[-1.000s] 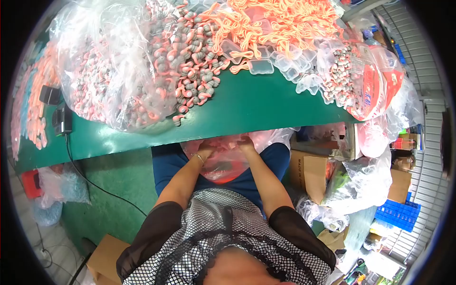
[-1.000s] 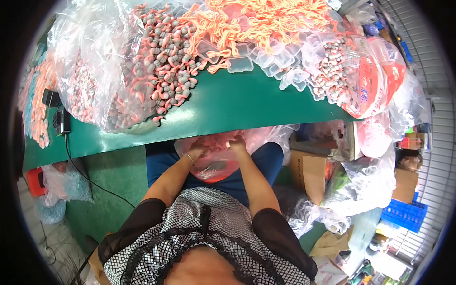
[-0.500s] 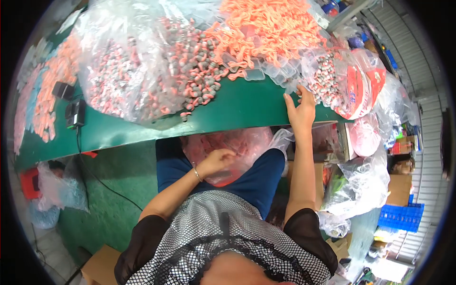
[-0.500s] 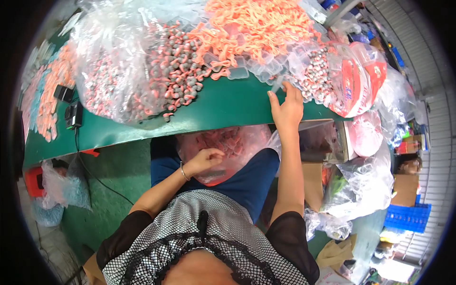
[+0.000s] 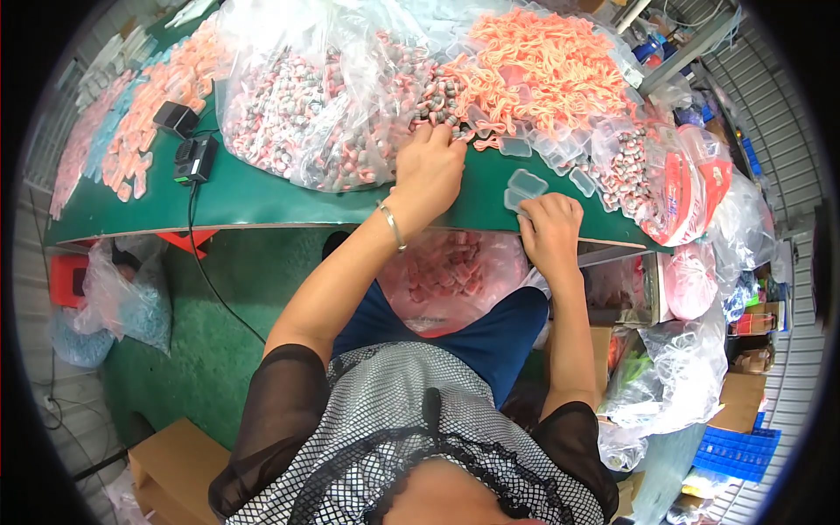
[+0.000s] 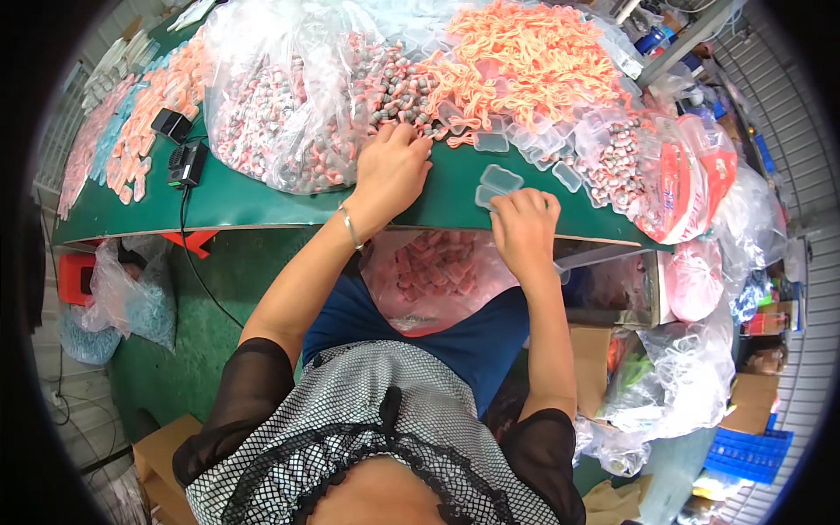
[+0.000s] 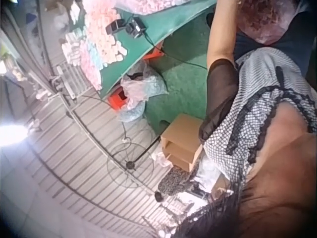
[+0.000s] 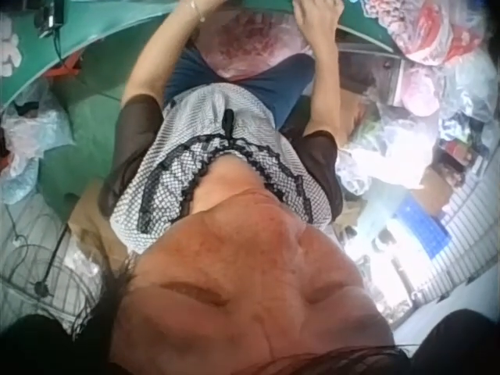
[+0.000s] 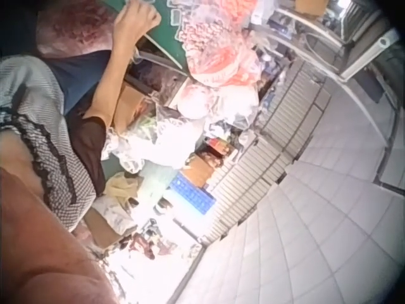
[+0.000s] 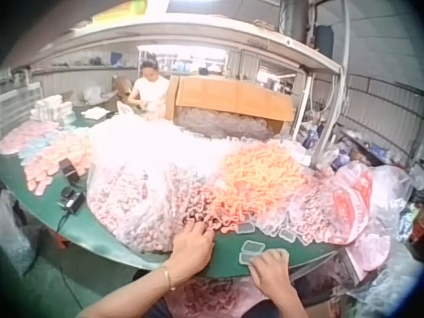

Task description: Packing small components into small plastic cases.

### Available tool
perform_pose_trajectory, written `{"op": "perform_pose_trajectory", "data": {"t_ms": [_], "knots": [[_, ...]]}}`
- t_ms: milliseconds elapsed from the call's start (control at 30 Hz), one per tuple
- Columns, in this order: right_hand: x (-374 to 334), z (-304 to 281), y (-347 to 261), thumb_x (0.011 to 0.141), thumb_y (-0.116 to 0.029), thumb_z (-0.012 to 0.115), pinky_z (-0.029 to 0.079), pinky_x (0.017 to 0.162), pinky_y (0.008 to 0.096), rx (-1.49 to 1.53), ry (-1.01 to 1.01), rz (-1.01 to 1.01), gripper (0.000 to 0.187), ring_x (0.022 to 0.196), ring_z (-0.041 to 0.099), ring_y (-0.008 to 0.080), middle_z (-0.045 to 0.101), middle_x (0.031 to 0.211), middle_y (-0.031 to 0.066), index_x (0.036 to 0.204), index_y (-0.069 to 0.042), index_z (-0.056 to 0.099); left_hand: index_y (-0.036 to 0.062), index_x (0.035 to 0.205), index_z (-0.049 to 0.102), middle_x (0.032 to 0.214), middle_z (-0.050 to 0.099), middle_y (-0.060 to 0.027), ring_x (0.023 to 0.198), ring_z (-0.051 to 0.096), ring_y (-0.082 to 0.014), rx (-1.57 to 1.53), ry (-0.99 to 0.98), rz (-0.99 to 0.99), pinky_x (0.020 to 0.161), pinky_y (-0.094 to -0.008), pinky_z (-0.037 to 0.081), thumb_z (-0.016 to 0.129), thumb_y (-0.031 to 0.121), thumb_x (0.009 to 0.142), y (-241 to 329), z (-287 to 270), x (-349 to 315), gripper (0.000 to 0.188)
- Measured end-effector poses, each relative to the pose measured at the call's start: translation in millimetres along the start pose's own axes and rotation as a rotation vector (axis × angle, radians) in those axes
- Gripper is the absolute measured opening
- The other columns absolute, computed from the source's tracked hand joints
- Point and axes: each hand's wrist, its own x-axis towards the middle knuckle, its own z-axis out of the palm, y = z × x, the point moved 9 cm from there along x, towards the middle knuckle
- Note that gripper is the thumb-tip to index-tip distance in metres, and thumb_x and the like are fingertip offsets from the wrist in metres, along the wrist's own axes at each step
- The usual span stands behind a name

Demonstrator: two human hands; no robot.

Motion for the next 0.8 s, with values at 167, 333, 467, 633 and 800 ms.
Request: {"op": "perform_pose_trajectory", "data": {"t_ms": [167,333,467,633,800], "knots": [[2,11,-2,0.074,-0.011,0.071,0.036,0.092,0.0429,0.069,-0.062,-0.003,0.021,0.098,0.057,0.0256,0.061,0.090,0.0063,0.095,-0.010,0.065,0.0069,0.076,0.068,0.090,0.058,-0.0086,0.095,0.057,-0.0282,0.299,-0.109,0.026,0.077,-0.0422,0.047,0.064,0.009,0.070,1,31,15,0.007],[-13,-7,38,0.076,-0.010,0.070,0.040,0.089,0.0404,0.178,0.118,0.150,0.019,0.096,0.059,0.0266,0.063,0.094,0.0082,0.095,-0.010,0.068,0.0103,0.080,0.071,0.094,0.061,-0.0070,0.096,0.056,-0.0240,0.380,-0.106,0.125,0.082,-0.0398,0.042,0.065,0.014,0.073,4,39,16,0.010],[-26,-26,105,0.077,-0.004,0.066,0.049,0.075,0.0413,0.171,0.302,0.320,0.013,0.083,0.064,0.0318,0.067,0.088,0.0128,0.090,-0.005,0.068,0.0084,0.080,0.064,0.089,0.060,-0.0080,0.090,0.057,-0.0258,0.354,-0.124,0.188,0.077,-0.0391,0.042,0.060,0.009,0.075,8,37,19,0.007],[-18,-14,147,0.081,-0.009,0.064,0.048,0.073,0.0430,-0.065,0.234,0.400,0.010,0.079,0.065,0.0283,0.067,0.084,0.0098,0.090,-0.007,0.069,0.0097,0.079,0.067,0.085,0.063,-0.0064,0.090,0.058,-0.0233,0.303,-0.090,0.307,0.080,-0.0391,0.043,0.061,0.011,0.074,20,43,17,0.007],[12,11,157,0.084,-0.021,0.063,0.045,0.073,0.0456,-0.349,0.126,0.403,0.013,0.076,0.067,0.0278,0.068,0.082,0.0077,0.086,-0.009,0.068,0.0089,0.081,0.067,0.083,0.062,-0.0094,0.084,0.060,-0.0262,0.012,-0.014,0.270,0.074,-0.0396,0.047,0.061,0.007,0.074,19,31,17,0.009]]}}
